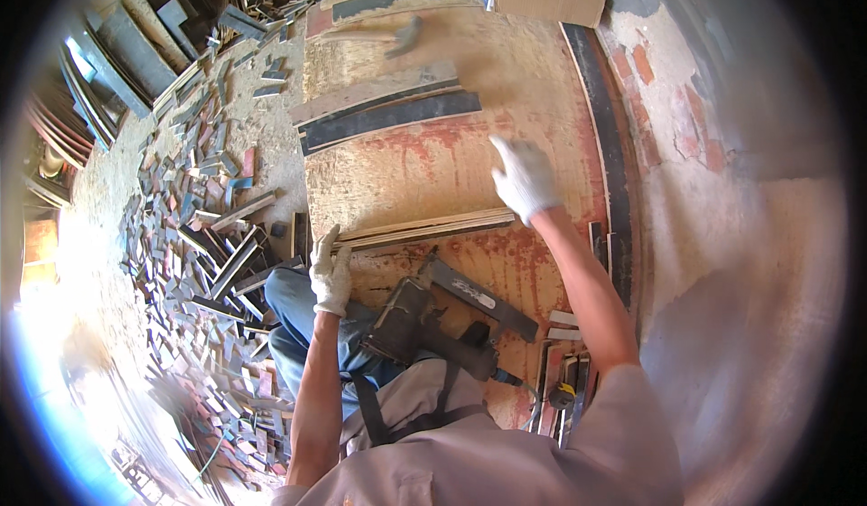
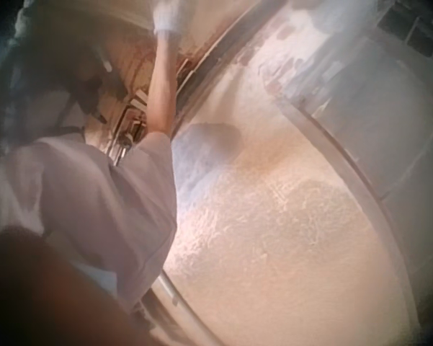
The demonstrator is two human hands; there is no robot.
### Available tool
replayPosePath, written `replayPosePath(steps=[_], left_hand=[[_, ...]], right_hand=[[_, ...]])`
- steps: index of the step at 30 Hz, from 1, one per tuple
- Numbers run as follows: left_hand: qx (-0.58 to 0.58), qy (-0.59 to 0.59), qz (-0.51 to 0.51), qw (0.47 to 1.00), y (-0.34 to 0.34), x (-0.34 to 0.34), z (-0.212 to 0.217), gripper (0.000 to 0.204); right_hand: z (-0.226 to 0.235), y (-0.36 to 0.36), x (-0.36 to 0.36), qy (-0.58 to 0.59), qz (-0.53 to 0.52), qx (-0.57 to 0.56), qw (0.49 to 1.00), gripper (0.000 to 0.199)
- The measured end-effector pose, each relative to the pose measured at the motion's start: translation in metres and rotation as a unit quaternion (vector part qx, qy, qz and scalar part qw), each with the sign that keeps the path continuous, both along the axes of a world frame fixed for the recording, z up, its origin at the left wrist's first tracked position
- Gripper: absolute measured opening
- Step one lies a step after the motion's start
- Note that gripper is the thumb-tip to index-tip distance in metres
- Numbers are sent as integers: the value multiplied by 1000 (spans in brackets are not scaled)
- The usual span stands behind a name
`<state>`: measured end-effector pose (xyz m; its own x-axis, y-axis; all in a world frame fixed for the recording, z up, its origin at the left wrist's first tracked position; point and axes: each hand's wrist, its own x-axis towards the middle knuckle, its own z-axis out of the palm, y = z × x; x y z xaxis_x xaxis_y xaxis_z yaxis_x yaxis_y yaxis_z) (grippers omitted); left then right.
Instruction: The person sits on the floor and uses a nail gun to fasten thin wooden strips together into small rectangular frames. They repeatedly pick up pieces, align them, and drive nails to secure the joints, then place the finished frames aside.
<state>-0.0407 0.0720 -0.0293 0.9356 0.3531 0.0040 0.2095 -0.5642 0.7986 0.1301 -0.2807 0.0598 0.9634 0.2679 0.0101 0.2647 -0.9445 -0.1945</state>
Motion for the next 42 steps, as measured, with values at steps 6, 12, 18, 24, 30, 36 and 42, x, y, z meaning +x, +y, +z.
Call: replayPosePath(steps=[6, 12, 18, 24, 30, 36, 42], left_hand=[[-49, -2, 21, 999, -9, 8, 1, 40], [-100, -3, 41, 994, -6, 5, 2, 32], [-109, -4, 70, 992, -5, 6, 2, 24], [-201, -8, 137, 970, -8, 12, -2, 30], [-197, 13, 207, 958, 4, 17, -12, 36], [-217, 12, 320, 922, 10, 21, -4, 52], [-246, -32, 136, 959, 39, 36, -3, 61]], right_hand=[[-51, 46, 97, -57, 39, -22, 997, 67], [-66, 35, 113, 18, 177, -109, 978, 48], [-65, 5, 36, 0, 263, -9, 965, 24], [-71, -4, 4, 29, 263, 15, 964, 26], [-44, 6, -5, 115, 130, 46, 984, 36], [-48, 1, 1, 146, 127, 103, 976, 28], [-17, 0, 6, 417, -109, 425, 796, 19]])
